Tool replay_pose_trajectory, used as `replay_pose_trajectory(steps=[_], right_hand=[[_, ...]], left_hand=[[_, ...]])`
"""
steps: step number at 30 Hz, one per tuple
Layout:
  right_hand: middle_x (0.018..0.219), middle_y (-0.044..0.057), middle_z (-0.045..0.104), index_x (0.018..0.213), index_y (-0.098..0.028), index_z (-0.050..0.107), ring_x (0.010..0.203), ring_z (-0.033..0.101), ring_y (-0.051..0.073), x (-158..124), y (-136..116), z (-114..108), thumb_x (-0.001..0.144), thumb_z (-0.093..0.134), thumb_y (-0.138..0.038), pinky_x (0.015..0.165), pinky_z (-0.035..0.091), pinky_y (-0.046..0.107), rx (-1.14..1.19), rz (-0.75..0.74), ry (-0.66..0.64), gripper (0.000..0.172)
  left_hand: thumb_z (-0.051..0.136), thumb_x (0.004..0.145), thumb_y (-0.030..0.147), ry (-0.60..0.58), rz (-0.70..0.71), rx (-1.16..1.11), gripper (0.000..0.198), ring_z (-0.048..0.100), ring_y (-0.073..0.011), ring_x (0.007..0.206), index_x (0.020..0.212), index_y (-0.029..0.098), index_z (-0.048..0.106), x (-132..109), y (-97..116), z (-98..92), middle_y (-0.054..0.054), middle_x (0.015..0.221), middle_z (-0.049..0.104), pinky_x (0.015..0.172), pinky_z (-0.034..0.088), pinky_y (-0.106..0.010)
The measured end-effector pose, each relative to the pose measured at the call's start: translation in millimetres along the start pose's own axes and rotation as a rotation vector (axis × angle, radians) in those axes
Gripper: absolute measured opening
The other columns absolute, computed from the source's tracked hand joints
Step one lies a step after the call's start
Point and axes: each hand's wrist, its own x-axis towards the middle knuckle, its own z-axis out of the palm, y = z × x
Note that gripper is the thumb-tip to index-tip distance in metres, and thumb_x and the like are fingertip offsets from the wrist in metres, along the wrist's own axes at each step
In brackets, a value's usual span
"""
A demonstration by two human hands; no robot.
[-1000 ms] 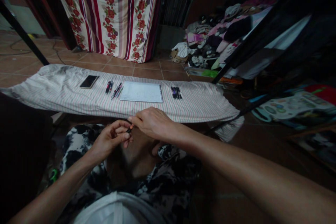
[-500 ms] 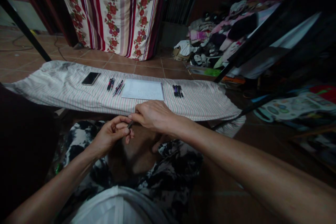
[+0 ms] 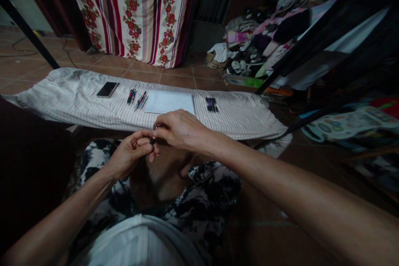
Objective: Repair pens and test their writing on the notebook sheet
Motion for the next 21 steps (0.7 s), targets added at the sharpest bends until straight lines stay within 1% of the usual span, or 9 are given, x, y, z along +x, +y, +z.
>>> replay_pose_trajectory(steps=[4,7,10,12,14,16,18,21], right_hand=[[0.058,0.003,0.059,0.076,-0.015,0.067,0.051,0.045,0.01,-0.5,-6.0,3.0,0.085,0.045,-0.04,0.049,0.022,0.024,-0.152,0.117,-0.013,0.035],[0.057,0.005,0.059,0.073,-0.015,0.067,0.05,0.045,0.012,-1.7,-7.1,6.9,0.087,0.038,-0.046,0.049,0.018,0.025,-0.246,0.213,-0.019,0.045],[0.06,0.006,0.06,0.073,-0.015,0.067,0.053,0.047,0.013,-1.5,-5.6,6.3,0.087,0.037,-0.047,0.049,0.017,0.026,-0.306,0.213,0.01,0.046],[0.062,0.006,0.061,0.074,-0.015,0.066,0.054,0.048,0.013,-0.5,-3.9,2.8,0.087,0.039,-0.044,0.05,0.019,0.025,-0.256,0.151,0.019,0.042],[0.065,0.004,0.061,0.078,-0.015,0.066,0.057,0.049,0.012,0.4,-2.6,-1.8,0.087,0.042,-0.037,0.051,0.023,0.023,-0.113,0.062,-0.016,0.033],[0.067,0.002,0.061,0.082,-0.014,0.065,0.058,0.049,0.01,0.6,-2.4,-5.8,0.086,0.044,-0.028,0.053,0.027,0.021,0.05,0.011,-0.068,0.025],[0.064,0.0,0.058,0.081,-0.013,0.065,0.056,0.047,0.008,0.1,-4.3,-8.2,0.085,0.045,-0.024,0.053,0.027,0.02,0.124,0.023,-0.084,0.022],[0.057,-0.001,0.054,0.073,-0.013,0.064,0.05,0.041,0.007,-1.2,-9.5,-9.3,0.083,0.047,-0.024,0.05,0.023,0.021,0.068,0.094,-0.038,0.023]], left_hand=[[0.065,0.074,0.019,0.034,0.002,-0.004,0.026,0.057,-0.0091,0.052,0.095,0.015,0.05,-1.5,-3.1,3.9,0.0,0.069,0.065,0.057,0.043,-0.022],[0.066,0.073,0.019,0.072,0.01,-0.001,0.027,0.058,-0.0092,0.051,0.094,0.016,0.05,-1.4,-4.5,7.9,0.0,0.068,0.067,0.058,0.044,-0.023],[0.066,0.073,0.02,0.074,0.018,0.005,0.024,0.059,-0.01,0.052,0.09,0.015,0.051,1.0,-3.7,9.2,0.0,0.068,0.067,0.06,0.044,-0.024],[0.065,0.074,0.021,0.064,0.028,0.008,0.02,0.06,-0.0106,0.054,0.089,0.014,0.052,2.6,-3.1,7.8,-0.001,0.07,0.068,0.062,0.045,-0.025],[0.062,0.077,0.021,0.067,0.039,0.011,0.016,0.061,-0.0112,0.057,0.088,0.014,0.053,3.1,-3.4,5.4,-0.002,0.071,0.068,0.065,0.045,-0.026],[0.062,0.077,0.022,0.08,0.047,0.019,0.015,0.062,-0.0119,0.06,0.088,0.014,0.055,2.4,-4.3,3.1,-0.002,0.071,0.067,0.067,0.046,-0.026],[0.063,0.076,0.024,0.101,0.036,0.028,0.017,0.063,-0.0131,0.061,0.089,0.014,0.057,1.3,-5.3,2.0,-0.001,0.07,0.067,0.067,0.046,-0.026],[0.066,0.073,0.028,0.141,0.005,0.058,0.021,0.062,-0.0122,0.059,0.087,0.014,0.06,0.2,-5.4,2.2,-0.001,0.07,0.066,0.062,0.046,-0.025]])
